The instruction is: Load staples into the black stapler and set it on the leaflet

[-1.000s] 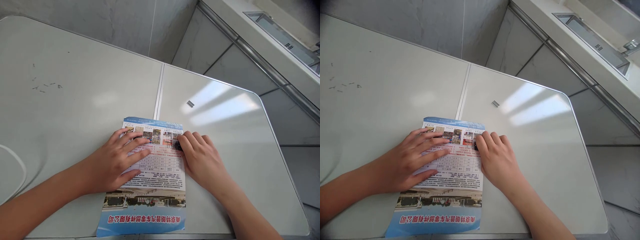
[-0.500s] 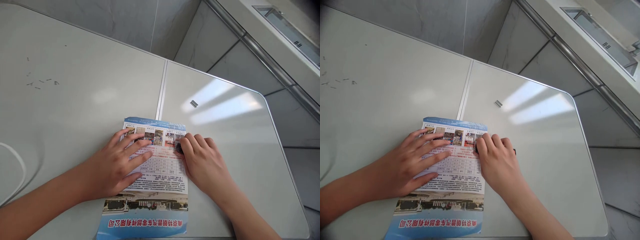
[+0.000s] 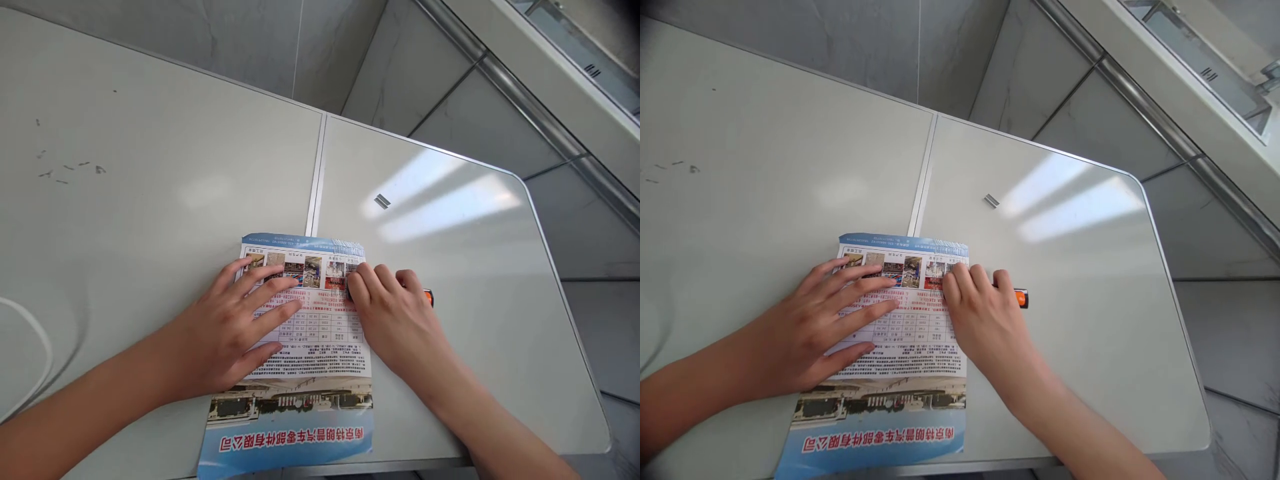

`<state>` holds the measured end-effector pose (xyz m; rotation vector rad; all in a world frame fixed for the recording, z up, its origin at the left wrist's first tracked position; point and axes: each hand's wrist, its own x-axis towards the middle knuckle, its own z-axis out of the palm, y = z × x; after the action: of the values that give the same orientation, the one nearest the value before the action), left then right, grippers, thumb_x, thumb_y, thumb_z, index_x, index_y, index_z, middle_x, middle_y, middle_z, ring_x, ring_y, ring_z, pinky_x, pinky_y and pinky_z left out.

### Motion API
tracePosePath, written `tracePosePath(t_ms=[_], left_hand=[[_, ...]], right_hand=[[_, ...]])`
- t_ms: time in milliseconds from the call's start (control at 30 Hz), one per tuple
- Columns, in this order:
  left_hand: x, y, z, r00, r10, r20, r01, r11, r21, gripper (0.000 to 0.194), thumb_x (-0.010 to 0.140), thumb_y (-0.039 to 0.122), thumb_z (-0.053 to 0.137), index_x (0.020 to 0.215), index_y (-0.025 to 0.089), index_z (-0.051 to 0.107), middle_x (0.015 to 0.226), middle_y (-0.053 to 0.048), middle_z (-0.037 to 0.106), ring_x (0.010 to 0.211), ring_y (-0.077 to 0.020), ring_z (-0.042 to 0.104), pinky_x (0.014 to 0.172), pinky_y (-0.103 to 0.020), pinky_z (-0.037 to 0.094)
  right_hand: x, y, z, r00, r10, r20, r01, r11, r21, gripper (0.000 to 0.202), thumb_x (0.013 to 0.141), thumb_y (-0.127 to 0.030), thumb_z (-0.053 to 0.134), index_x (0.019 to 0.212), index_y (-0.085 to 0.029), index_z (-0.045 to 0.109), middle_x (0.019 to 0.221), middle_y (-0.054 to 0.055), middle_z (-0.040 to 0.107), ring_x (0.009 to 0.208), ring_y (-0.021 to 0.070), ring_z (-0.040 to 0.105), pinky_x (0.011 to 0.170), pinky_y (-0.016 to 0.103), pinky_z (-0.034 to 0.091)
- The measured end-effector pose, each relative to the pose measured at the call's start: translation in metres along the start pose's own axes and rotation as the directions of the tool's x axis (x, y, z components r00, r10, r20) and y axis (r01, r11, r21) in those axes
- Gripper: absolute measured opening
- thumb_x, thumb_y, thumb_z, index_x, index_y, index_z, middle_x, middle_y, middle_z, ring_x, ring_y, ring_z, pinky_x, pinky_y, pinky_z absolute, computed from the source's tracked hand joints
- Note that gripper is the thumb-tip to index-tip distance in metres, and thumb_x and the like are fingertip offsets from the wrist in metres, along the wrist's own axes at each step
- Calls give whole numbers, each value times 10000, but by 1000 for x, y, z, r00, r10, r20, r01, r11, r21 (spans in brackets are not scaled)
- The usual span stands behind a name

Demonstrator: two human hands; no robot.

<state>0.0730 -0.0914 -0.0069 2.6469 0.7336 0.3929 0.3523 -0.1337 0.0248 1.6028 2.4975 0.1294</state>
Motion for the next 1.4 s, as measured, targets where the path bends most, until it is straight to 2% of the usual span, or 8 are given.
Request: tracePosePath(t_ms=[167,333,500,667,767,933,1133,1400], left_hand=[[1,-3,-2,1000,25,8,-25,1000,3,506,937,349,653,1436,299,590,1481,-85,597,1445,-360,445,1263,-630,254],[4,-6,-10,998,24,60,-25,1000,9,491,936,348,664,1419,290,603,1484,-103,589,1428,-373,457,1225,-632,283],[7,-12,-15,994,51,100,-51,999,-8,481,938,393,674,1408,311,614,1489,-99,586,1402,-370,484,1188,-596,305],[7,-18,-13,994,67,83,-69,997,20,444,982,454,634,1407,325,606,1510,-105,558,1387,-361,487,1147,-563,310],[7,-20,-18,1000,14,-4,-14,1000,25,426,1048,471,514,1440,310,563,1490,-119,551,1340,-328,513,1107,-523,335],[8,-24,-27,924,-275,-264,289,957,13,312,1082,383,421,1251,241,643,1285,-105,610,1178,-275,569,1022,-458,385],[8,-42,-15,812,-483,-329,525,849,50,205,1035,288,481,1118,226,658,1136,-91,626,1078,-283,571,927,-428,423],[8,-46,-13,806,-499,-318,536,844,36,120,1024,244,472,994,225,587,1058,-70,627,989,-257,567,891,-398,422]], right_hand=[[-1,8,0,999,14,-39,-10,995,104,122,1035,-157,460,975,-205,555,949,97,623,816,254,502,719,389,300],[-12,52,-1,996,-77,-49,91,901,425,174,1084,-293,448,1196,-209,551,1054,93,663,902,236,587,791,361,414],[-17,98,10,996,-90,-15,81,787,611,157,979,-294,598,1124,-247,636,1008,64,688,922,234,632,761,322,459],[-21,113,11,997,-75,35,37,781,623,173,917,-337,650,1061,-240,645,1001,47,685,863,222,635,729,306,446],[-20,107,12,992,113,-60,-58,816,574,156,934,-375,631,931,-223,597,916,40,653,785,204,593,676,297,392],[-10,73,16,844,449,-292,-163,734,659,249,943,-412,646,853,-225,507,779,9,572,673,173,502,622,295,336],[-2,-1,11,957,217,-194,-8,686,727,168,972,-377,617,958,-231,537,908,33,638,789,204,593,674,303,408],[0,-30,8,987,39,-155,78,732,677,97,968,-298,613,1017,-240,552,1098,62,664,981,232,622,800,313,458]])
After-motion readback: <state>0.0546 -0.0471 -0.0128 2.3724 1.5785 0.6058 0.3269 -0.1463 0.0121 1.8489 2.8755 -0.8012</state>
